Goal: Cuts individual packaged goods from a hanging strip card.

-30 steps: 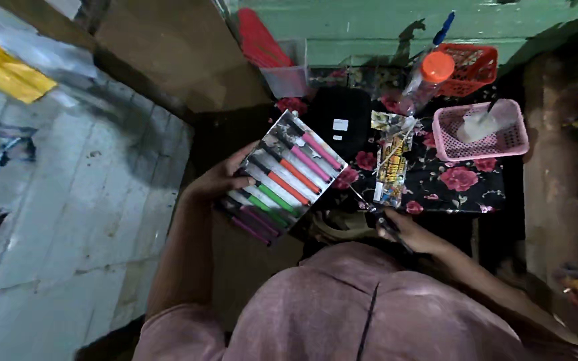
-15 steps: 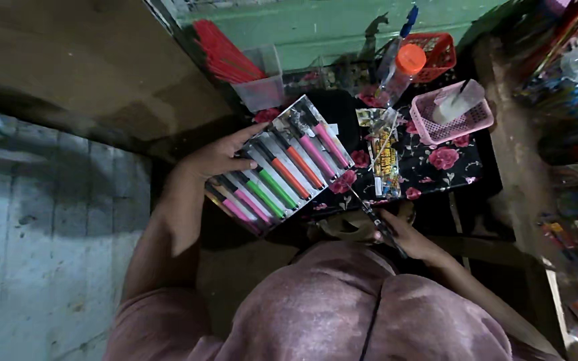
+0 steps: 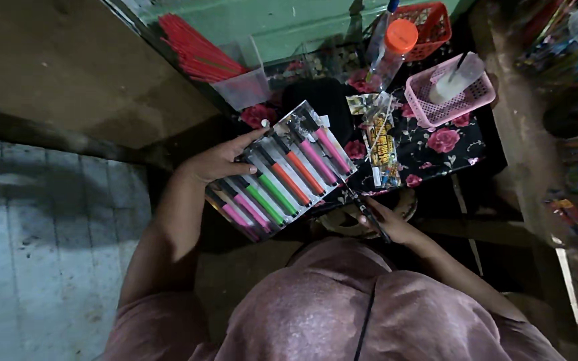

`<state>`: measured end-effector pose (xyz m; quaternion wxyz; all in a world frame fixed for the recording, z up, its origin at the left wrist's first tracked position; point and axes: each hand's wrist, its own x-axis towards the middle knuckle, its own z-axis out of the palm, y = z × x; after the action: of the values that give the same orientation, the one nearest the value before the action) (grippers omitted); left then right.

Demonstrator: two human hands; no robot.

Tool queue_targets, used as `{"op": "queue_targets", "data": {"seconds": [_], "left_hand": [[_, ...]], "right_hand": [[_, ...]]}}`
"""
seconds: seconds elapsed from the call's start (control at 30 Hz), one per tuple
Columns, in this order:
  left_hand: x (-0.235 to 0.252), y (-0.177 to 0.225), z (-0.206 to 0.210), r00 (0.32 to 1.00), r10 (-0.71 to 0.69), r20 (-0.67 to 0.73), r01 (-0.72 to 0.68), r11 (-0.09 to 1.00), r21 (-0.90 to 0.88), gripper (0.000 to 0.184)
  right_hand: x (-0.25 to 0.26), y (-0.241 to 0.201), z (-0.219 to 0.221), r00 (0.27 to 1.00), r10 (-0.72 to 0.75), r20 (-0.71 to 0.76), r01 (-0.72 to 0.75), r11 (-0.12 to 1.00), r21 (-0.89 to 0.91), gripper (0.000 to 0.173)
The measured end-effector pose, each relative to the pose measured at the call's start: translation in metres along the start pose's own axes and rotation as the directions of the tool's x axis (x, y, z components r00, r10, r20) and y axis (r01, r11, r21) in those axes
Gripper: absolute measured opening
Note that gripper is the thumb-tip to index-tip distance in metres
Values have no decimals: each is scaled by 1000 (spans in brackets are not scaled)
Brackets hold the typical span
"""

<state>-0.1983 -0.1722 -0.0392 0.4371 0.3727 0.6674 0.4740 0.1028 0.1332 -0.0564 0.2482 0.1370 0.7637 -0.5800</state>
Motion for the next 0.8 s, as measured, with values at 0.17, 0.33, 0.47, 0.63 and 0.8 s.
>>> {"op": "queue_targets", "data": {"seconds": [0.17,0.33,0.47,0.63,0.8], "left_hand": [[-1,-2,2,1000,19,17,-18,1000,-5,90],[-3,1,8,1000,7,12,-6,999,-34,87],[-3,2,10,1000,-22,1,22,999,-26,90],[-2,3,11,1000,-1,14,1,1000,-24,90],[2,-3,9,1000,4,16,-4,1000,23,88]], "right_hand": [[2,6,1,1000,-12,28,12,1000,4,80],[0,7,2,999,-21,26,20,999,28,82],[-2,9,3,998,-62,33,61,997,38,85],[-3,8,2,999,-49,18,49,998,25,81],[-2,6,0,1000,8,-16,-8,1000,20,62]]}}
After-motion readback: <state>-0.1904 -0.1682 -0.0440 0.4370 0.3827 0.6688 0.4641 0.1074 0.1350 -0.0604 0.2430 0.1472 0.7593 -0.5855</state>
